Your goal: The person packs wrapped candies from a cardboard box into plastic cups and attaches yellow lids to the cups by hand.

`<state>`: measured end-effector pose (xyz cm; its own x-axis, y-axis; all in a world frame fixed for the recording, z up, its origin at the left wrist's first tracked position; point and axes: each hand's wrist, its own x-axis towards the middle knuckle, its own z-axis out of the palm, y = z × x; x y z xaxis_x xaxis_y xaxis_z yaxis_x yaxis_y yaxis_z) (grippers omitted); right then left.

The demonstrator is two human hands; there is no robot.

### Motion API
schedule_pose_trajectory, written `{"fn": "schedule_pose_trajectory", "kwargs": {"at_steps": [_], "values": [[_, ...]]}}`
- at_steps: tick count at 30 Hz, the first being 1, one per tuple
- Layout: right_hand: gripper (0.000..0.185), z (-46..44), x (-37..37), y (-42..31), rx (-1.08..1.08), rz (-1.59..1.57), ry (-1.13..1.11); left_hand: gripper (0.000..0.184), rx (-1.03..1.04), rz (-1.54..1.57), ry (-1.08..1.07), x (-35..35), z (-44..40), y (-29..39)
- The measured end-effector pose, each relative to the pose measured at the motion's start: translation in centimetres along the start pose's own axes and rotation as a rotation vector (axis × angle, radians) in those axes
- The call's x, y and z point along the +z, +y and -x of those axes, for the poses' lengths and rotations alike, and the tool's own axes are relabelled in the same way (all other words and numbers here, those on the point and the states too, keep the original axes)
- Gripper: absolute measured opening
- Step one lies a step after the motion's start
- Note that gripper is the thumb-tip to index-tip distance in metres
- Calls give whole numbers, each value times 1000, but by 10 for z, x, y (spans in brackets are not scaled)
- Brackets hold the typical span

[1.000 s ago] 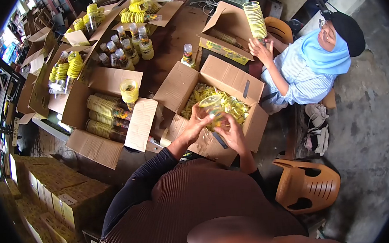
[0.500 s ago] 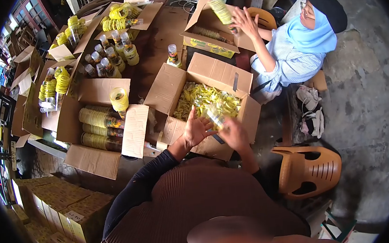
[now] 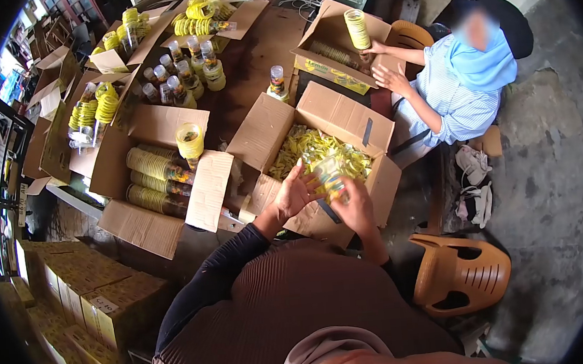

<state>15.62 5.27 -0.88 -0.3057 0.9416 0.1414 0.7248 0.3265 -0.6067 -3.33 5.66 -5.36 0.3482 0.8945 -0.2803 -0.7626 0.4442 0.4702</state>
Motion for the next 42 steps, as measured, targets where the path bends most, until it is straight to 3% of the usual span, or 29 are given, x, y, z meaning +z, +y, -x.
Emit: {"fn": "schedule_pose_trajectory", "kwargs": {"at_steps": [1,3,5,6,7,9,11,15,18,23,25,26,27,29,34,42], "values": [[48,2,5,9,-41,105,-162,100,33,-53,-45,4,1,3],[56,0,14,20,-104,156,-194,92,35,-132,43,-1,4,4],[66,-7,8,9,-185,25,-121,81,204,-276,55,-10,7,4],[73,-11,3,3,-111,-55,-170,72,244,-260,162,-13,6,7],[73,-13,3,4,-116,-60,-171,67,291,-375,207,-24,5,18],[71,-17,4,10,-106,-165,-168,74,549,-539,215,-47,12,51],[64,-16,5,20,-141,-146,-158,70,854,-743,392,-43,28,96],[49,-8,7,27,-109,-69,-222,65,1225,-957,615,-50,70,183],[46,1,14,33,-63,-82,-294,68,1230,-1351,906,-60,86,218],[44,14,28,41,-56,-47,-310,71,1175,-1619,931,-126,69,234],[44,16,28,40,-35,-33,-304,70,913,-1959,1093,-135,67,231],[44,18,27,39,-22,-19,-306,74,611,-1985,1136,-132,70,228],[44,20,28,40,-13,-17,-301,74,612,-1987,1124,-129,71,221],[44,23,30,43,28,6,-315,81,370,-2064,1202,-122,71,212],[44,35,31,38,106,22,-336,79,178,-2058,1148,-138,72,223],[43,48,32,42,127,-25,-268,67,531,-2038,1141,-115,62,250]]}}
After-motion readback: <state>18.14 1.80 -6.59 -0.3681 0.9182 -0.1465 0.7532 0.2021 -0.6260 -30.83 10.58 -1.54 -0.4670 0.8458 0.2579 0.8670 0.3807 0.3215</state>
